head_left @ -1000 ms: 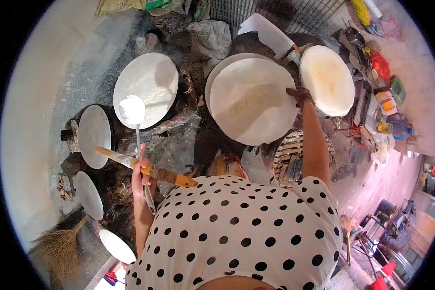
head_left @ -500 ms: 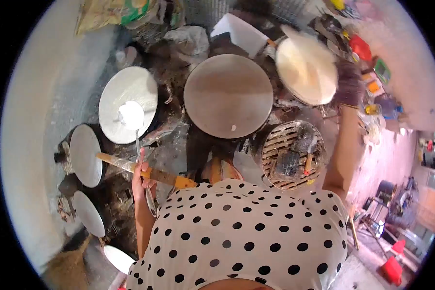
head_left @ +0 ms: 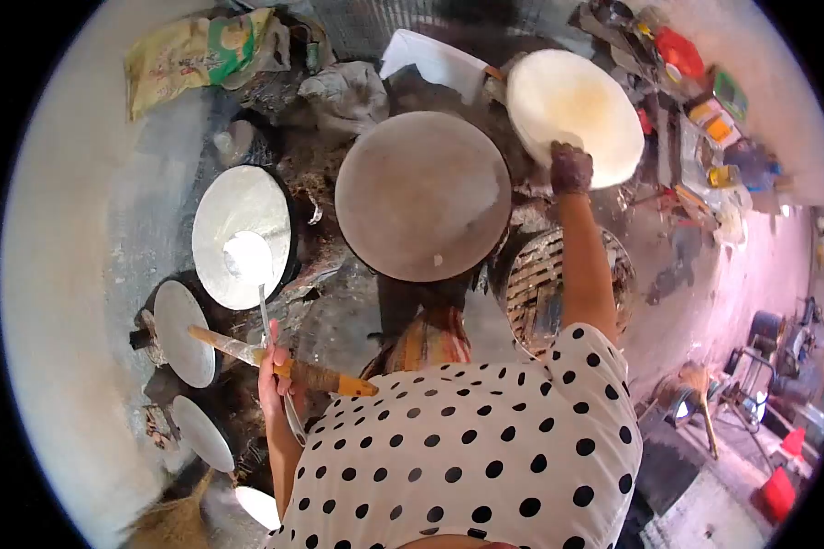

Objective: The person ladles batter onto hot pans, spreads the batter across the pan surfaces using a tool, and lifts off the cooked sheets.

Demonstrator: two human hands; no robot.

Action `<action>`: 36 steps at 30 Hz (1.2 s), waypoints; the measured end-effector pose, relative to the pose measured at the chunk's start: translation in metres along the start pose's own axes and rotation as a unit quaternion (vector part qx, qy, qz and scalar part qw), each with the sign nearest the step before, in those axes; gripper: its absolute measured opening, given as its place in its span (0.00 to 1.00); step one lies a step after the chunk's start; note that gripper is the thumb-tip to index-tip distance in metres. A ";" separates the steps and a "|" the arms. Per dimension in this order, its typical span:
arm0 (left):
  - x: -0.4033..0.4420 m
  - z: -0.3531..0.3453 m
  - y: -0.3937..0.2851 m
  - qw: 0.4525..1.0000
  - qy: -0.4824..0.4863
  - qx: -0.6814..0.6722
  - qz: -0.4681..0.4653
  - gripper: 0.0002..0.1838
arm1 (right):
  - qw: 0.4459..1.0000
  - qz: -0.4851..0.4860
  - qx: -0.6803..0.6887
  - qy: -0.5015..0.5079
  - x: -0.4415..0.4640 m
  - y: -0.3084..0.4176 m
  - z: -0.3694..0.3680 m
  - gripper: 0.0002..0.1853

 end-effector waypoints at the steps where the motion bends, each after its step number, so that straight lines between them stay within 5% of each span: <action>1: -0.001 -0.003 0.002 1.000 0.001 0.007 0.009 0.26 | 0.999 0.012 0.040 0.028 -0.002 0.003 0.006 0.15; 4: 0.004 -0.010 0.004 1.000 0.008 0.010 0.009 0.26 | 0.998 -0.027 0.038 0.034 -0.016 0.017 -0.003 0.18; 6: 0.011 -0.010 0.001 0.997 0.014 0.071 0.014 0.27 | 0.970 -0.103 0.078 -0.206 -0.055 0.014 0.030 0.18; 7: 0.015 -0.012 0.001 0.997 0.018 0.074 0.024 0.27 | 0.971 -0.110 0.071 -0.200 -0.082 0.012 0.034 0.18; 9: 0.025 -0.019 -0.003 0.988 0.039 0.149 0.029 0.26 | 0.960 -0.180 0.133 -0.165 -0.149 0.005 0.040 0.19; 11: 0.034 -0.024 -0.013 0.958 0.028 0.284 0.018 0.27 | 0.957 -0.209 0.198 -0.005 -0.229 -0.014 -0.036 0.24; 15: 0.034 -0.019 -0.042 0.976 0.173 0.128 -0.018 0.25 | 0.765 -0.505 0.305 0.259 -0.396 -0.068 -0.066 0.19; 16: 0.033 -0.033 -0.038 0.954 0.298 0.029 0.029 0.26 | 0.759 -0.514 0.304 0.259 -0.415 -0.069 -0.086 0.19; 17: 0.038 -0.033 -0.036 0.953 0.301 0.031 0.035 0.26 | 0.751 -0.506 0.338 0.257 -0.426 -0.059 -0.109 0.20; 19: 0.050 -0.040 -0.020 0.986 0.136 0.079 0.059 0.27 | 0.748 -0.504 0.366 0.228 -0.437 -0.039 -0.131 0.22; 24: 0.047 -0.053 0.010 0.982 0.114 0.100 0.116 0.27 | 0.763 -0.507 0.370 0.156 -0.378 -0.023 -0.091 0.24; 30: 0.043 -0.047 0.010 0.979 0.106 0.132 0.110 0.29 | 0.657 -0.442 0.567 0.224 -0.329 -0.027 -0.097 0.27; 36: 0.042 -0.016 -0.008 0.988 0.078 0.091 0.101 0.27 | 0.648 -0.300 0.671 0.198 -0.321 0.004 -0.033 0.31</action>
Point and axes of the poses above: each hand's wrist, its own x-axis towards the middle knuckle, its own z-axis out of the back of the hand, y = z × x, the point moved 6 cm from there along x, towards the middle knuckle, and after that the axes turned 13 degrees about -x, right-handed, at the moved point
